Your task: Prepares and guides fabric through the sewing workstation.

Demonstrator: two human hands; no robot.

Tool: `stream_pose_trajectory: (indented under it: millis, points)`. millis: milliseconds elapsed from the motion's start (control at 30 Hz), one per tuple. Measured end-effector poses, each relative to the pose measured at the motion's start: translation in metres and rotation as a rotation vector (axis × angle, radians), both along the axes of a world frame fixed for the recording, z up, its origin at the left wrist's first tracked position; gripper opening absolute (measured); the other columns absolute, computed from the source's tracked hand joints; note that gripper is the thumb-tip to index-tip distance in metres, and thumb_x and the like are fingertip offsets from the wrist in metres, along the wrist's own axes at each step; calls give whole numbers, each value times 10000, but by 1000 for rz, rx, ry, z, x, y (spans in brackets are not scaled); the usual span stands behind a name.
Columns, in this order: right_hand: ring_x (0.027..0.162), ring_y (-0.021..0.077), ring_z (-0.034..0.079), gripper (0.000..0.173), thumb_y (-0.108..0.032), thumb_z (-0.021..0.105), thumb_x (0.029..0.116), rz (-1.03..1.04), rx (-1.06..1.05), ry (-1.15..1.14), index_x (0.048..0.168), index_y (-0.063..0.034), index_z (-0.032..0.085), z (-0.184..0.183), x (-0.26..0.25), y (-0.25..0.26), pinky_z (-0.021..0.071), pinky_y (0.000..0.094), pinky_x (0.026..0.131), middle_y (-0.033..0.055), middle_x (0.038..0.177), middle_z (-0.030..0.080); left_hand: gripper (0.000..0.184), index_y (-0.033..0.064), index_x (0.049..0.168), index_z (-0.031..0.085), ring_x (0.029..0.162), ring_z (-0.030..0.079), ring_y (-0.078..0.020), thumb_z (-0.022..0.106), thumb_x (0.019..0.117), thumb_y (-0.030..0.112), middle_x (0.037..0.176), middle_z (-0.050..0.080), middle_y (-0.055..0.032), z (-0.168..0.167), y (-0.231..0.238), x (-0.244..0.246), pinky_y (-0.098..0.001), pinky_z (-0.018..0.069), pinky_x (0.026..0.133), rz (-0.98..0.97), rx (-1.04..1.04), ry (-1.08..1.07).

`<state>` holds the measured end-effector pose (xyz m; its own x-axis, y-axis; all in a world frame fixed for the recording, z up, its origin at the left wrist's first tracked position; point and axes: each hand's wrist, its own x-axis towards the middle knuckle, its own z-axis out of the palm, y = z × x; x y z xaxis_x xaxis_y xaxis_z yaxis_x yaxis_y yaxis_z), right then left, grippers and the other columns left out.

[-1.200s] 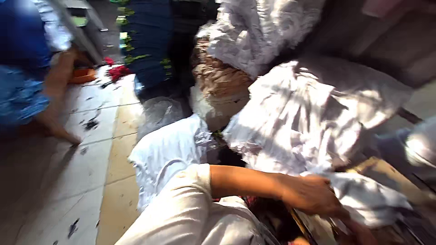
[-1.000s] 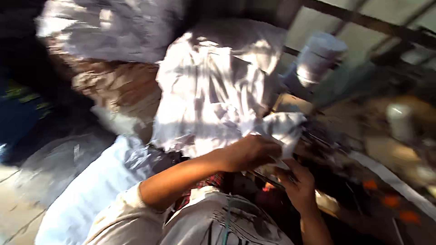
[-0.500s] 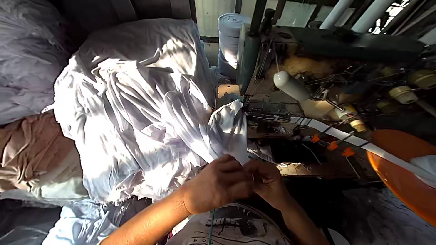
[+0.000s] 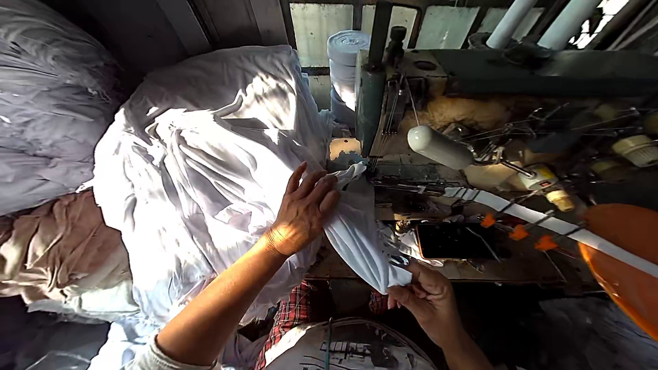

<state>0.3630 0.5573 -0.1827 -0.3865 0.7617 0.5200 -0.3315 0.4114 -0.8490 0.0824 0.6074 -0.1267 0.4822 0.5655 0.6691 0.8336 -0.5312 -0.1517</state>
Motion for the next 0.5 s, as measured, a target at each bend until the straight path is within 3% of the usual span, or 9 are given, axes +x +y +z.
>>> stream_pose_trajectory:
  millis: [100,233,367,500]
  points:
    - [675,-2,679,72,-168,685,983,-82,75,-27,1016,-106,703,-5,2,-2,575,140,625,-33,803,730,256,47,939,670,1048,670,-347,493,969,229,1009,702,-155,-20,-7,-5,-610,405,1061,22,-43,-44]
    - [796,16,687,91,-162,728,952,-160,195,-111,949,-74,705,-13,1,6,587,150,708,8,947,728,301,68,845,654,989,685,-326,582,896,357,957,715,-134,-34,-15,-16,-569,414,1052,129,-6,-134]
    - [907,6,677,116,-166,751,930,-270,288,-182,914,-56,716,-14,-9,12,564,130,803,16,974,721,219,66,831,638,953,689,-304,614,876,279,923,714,-132,-25,-15,-19,-519,449,1019,64,38,-136]
    - [863,4,685,160,-174,702,965,-291,276,-204,905,-28,725,-16,-18,31,572,143,776,36,946,735,173,24,806,636,859,686,-341,646,856,190,867,702,-165,-7,5,-19,-518,494,902,36,94,-93]
